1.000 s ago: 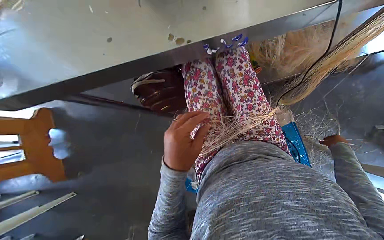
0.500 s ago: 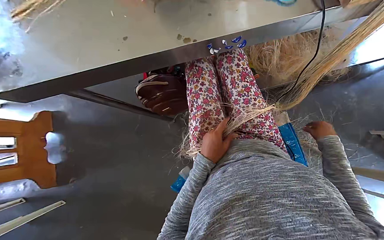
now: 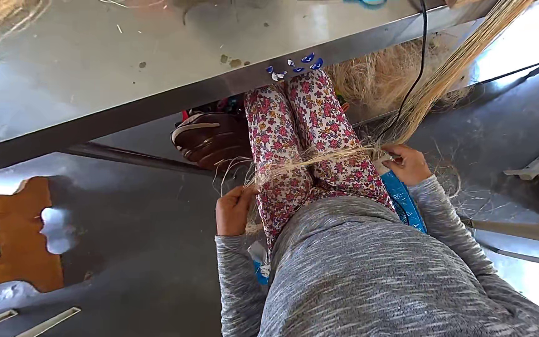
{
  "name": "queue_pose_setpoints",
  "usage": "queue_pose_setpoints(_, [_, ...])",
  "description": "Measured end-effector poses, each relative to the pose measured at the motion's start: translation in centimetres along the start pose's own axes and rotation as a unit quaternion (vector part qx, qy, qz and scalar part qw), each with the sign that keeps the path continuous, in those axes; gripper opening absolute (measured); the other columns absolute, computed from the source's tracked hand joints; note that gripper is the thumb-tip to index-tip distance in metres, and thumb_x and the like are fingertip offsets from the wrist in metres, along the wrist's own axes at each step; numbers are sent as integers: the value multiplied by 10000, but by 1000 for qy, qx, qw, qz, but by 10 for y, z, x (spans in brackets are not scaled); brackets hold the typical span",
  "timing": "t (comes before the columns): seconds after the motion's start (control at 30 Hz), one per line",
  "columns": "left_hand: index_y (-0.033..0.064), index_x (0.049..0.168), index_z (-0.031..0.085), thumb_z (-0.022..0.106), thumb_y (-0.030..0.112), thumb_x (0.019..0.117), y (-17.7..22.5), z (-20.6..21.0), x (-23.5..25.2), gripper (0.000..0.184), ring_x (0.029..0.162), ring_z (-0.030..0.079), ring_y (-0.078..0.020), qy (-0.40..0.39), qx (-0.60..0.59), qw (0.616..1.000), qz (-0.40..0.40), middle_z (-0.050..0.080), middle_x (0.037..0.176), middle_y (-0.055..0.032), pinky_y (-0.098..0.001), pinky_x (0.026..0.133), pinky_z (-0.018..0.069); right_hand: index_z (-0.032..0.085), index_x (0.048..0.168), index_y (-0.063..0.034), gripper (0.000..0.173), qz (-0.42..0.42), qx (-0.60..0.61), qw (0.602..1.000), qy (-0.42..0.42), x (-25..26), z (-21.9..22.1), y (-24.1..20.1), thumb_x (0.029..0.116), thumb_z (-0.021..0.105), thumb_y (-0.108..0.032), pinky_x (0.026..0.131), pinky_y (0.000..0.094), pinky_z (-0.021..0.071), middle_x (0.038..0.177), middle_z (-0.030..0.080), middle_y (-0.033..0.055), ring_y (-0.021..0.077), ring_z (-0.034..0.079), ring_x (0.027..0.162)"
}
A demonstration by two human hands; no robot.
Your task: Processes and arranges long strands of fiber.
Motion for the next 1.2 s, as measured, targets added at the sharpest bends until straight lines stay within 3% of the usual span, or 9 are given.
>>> queue_pose_setpoints(0.1, [25, 907, 683, 561, 102, 1035, -20, -2, -3, 194, 477, 427, 41, 23, -41, 997, -59, 518, 600, 95, -139, 474, 378, 668, 1305, 19, 362, 24, -31, 999, 23, 1, -3, 6, 948, 688, -38, 1011, 572, 508, 1277, 662, 267, 421, 656, 1162])
queue_pose_setpoints(0.23, [43, 890, 667, 524, 84, 1047, -38, -4, -2, 216, 456, 407, 52, 31, -62, 992, -102, 496, 584, 122, -124, 449, 352, 677, 1296, 5, 325, 127, -117, 985, 12, 0, -22, 27, 1001, 646, -128, 1017, 677, 445, 1245, 678, 272, 473, 631, 1187])
queue_pose_setpoints(0.33, [52, 879, 665, 522, 93, 1051, -44, -7, -1, 227, 447, 397, 54, 28, -62, 992, -105, 495, 577, 131, -122, 439, 343, 675, 1290, 23, 326, 147, -115, 982, 25, -2, -27, 44, 1004, 642, -130, 1020, 654, 454, 1214, 687, 281, 464, 649, 1156])
queue_pose_setpoints(0.6, [51, 871, 667, 508, 71, 1053, -40, -3, 1, 242, 435, 398, 49, 27, -66, 991, -115, 499, 562, 129, -122, 428, 338, 705, 1231, 32, 274, 100, -54, 992, 48, 0, -19, 29, 994, 656, -96, 1035, 560, 497, 1181, 718, 237, 391, 689, 1126])
queue_pose_setpoints(0.77, [53, 869, 664, 506, 76, 1056, -40, -4, 1, 246, 429, 391, 55, 32, -70, 990, -117, 492, 552, 132, -122, 423, 331, 749, 1101, 27, 192, 72, -25, 992, 103, 5, -17, 19, 997, 651, -102, 957, 534, 539, 1067, 747, 208, 353, 724, 1007])
queue_pose_setpoints(0.97, [47, 862, 666, 505, 53, 1051, -42, -5, 1, 248, 433, 397, 50, 36, -74, 990, -115, 491, 551, 128, -121, 428, 336, 745, 1044, 45, 166, 19, -7, 986, 165, 9, -14, 9, 969, 666, -80, 872, 481, 569, 998, 743, 209, 316, 727, 900])
queue_pose_setpoints(1.2, [32, 891, 670, 515, 90, 1052, -40, -5, 2, 231, 456, 412, 50, 21, -30, 993, -114, 487, 573, 120, -126, 452, 358, 754, 1057, 33, 171, 27, -37, 986, 158, 24, -7, 7, 971, 645, -65, 923, 547, 541, 1046, 729, 231, 379, 710, 973])
Point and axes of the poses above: each hand's wrist, its own x-axis towards the middle knuckle, its own z-axis out of the palm, y = z × x, the point moved 4 cm from there along x, towards the middle knuckle
